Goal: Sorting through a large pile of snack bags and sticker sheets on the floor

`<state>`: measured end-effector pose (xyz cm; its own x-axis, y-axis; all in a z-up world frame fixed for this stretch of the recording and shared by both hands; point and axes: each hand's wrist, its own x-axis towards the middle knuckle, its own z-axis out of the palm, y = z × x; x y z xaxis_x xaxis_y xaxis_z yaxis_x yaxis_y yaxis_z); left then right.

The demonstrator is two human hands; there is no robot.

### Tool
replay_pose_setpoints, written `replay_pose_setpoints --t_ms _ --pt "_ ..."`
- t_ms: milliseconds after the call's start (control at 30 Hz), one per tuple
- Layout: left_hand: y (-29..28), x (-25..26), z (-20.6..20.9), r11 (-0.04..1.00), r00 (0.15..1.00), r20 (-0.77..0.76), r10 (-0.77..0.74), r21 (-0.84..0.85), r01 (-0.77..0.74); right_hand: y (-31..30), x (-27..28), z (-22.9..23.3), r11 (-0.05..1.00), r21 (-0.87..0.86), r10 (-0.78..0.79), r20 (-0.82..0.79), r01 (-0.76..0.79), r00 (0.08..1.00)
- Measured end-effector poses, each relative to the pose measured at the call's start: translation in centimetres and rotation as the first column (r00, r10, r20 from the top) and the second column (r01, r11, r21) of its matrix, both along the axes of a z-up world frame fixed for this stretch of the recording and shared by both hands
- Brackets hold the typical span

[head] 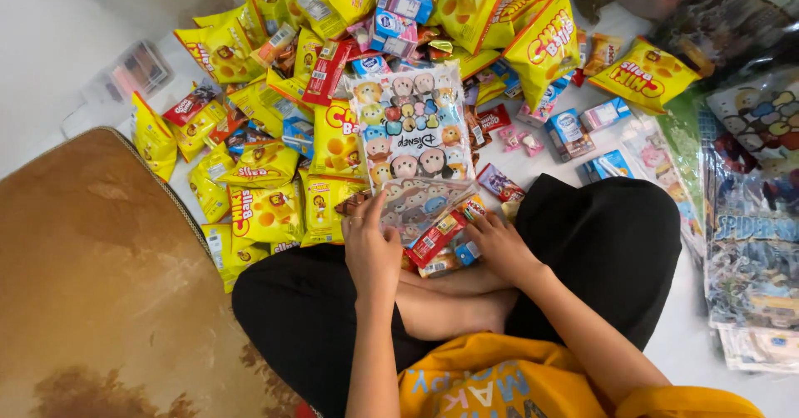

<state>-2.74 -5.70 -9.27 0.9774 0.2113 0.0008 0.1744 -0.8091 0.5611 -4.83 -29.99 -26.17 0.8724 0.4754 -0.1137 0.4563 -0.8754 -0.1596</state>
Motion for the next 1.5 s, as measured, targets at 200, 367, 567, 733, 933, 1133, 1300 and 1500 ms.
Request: replay_pose_setpoints --t_ms 200,367,567,733,933,1133,1300,1500 --pt "0.2 0.0 -1.3 1.0 1.0 0.025 -0.014 -0.022 0.015 -1.8 -0.1 16.2 0.771 0.6 0.011 -0.344 0.211 0.939" --pt "-0.1 -0.1 -0.9 0.999 0.999 0.039 -0.013 -0.03 0.014 0.2 2.7 22.0 0.445 0.805 0.021 -0.447 0.392 0.894" --pt "0.8 0.3 -3.1 0.999 0.999 0.041 0.0 -0.047 0.002 5.6 7.1 20.0 0.454 0.824 0.101 -0.425 0.339 0.899" --pt "2.0 0.4 -4.5 0.987 0.996 0.091 0.025 -0.157 -0.011 8.4 9.2 17.3 0.817 0.565 0.087 -0.321 0.117 0.943" --pt "1.5 0.6 -3.6 0.956 0.998 0.024 0.055 -0.288 -0.046 9.4 10.6 14.4 0.988 0.151 0.019 -0.257 0.02 0.966" --pt "0.9 2.1 -5.0 0.963 0.987 0.147 0.062 -0.27 -0.02 10.2 12.9 8.9 0.984 -0.164 -0.129 -0.385 0.07 0.914" --pt "0.7 2.4 -3.5 0.947 0.989 0.134 0.059 -0.322 -0.013 9.6 14.5 8.8 0.981 -0.184 -0.124 -0.312 0.069 0.942" --pt "0.4 3.0 -3.9 0.946 0.986 0.155 0.055 -0.325 -0.002 6.8 13.9 20.6 0.904 0.403 0.05 -0.425 0.14 0.904"
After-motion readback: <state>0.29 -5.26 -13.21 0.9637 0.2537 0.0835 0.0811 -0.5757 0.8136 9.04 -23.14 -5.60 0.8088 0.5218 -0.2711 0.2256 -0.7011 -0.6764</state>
